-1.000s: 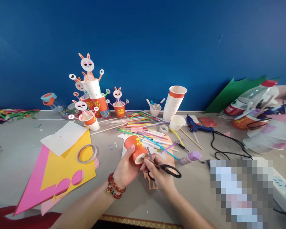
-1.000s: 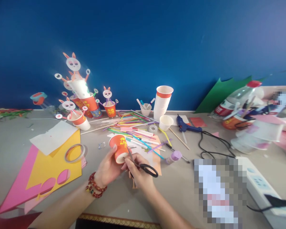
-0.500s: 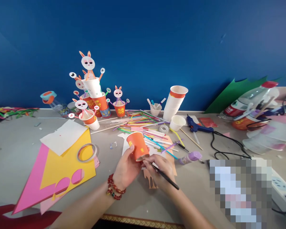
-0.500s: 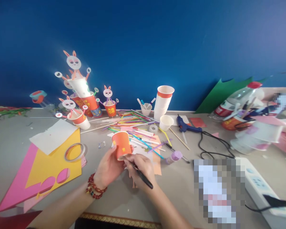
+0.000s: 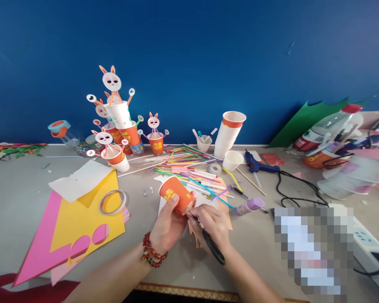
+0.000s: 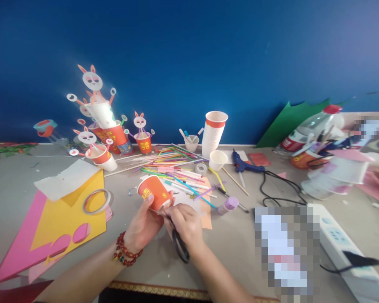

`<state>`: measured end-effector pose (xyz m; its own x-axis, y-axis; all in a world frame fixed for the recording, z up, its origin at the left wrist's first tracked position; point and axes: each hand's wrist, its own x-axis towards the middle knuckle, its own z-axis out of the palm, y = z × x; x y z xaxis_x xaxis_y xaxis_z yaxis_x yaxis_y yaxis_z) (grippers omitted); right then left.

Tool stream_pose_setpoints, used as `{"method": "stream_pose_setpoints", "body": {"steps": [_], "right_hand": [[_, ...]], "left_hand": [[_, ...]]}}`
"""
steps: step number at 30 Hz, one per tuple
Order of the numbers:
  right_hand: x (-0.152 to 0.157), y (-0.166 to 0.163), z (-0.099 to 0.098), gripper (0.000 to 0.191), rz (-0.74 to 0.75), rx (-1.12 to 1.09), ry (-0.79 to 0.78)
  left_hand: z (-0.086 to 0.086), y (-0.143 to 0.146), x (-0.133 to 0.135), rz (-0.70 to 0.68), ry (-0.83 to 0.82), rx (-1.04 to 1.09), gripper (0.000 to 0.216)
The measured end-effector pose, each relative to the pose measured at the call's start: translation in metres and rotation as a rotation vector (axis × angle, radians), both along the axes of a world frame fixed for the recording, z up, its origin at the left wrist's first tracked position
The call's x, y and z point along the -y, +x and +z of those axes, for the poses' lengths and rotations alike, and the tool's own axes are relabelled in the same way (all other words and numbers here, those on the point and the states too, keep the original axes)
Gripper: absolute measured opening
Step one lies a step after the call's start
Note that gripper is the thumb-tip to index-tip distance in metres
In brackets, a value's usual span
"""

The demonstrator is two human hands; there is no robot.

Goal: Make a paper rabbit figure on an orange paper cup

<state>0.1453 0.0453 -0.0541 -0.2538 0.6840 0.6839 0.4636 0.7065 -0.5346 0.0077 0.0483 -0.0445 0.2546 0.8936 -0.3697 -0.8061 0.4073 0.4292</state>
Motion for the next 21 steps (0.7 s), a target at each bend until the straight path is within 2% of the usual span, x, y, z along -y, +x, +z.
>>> {"method": "stream_pose_setpoints", "body": {"steps": [3,5,7,11,14,18,21], "right_hand": [[-0.003,0.004,-0.001,0.018,0.014,0.114,0.079],[-0.003,0.004,-0.001,0.018,0.024,0.08,0.037],[0.0,0.001,-0.001,0.016,0.032,-0.049,-0.079],[0.009,-0.01,0.001,0.021,0.021,-0.441,-0.513],[0.015,-0.017,0.001,0.028,0.015,-0.683,-0.744],[0.018,-0.02,0.0,0.032,0.054,-0.852,-0.847],[0.016,-0.015,0.0,0.028,0.072,-0.758,-0.79]], "left_hand": [[0.001,-0.001,0.0,-0.057,-0.027,0.028,0.04],[0.002,0.0,0.001,-0.076,-0.012,0.037,0.042],[0.004,0.001,0.001,-0.081,0.022,0.038,0.041],[0.004,0.002,0.002,-0.076,0.1,0.063,0.039],[0.001,0.001,0.002,-0.085,0.176,0.059,0.044],[-0.005,-0.002,-0.001,-0.127,0.234,0.059,0.057],[-0.008,-0.005,-0.003,-0.156,0.242,0.089,0.065]]}}
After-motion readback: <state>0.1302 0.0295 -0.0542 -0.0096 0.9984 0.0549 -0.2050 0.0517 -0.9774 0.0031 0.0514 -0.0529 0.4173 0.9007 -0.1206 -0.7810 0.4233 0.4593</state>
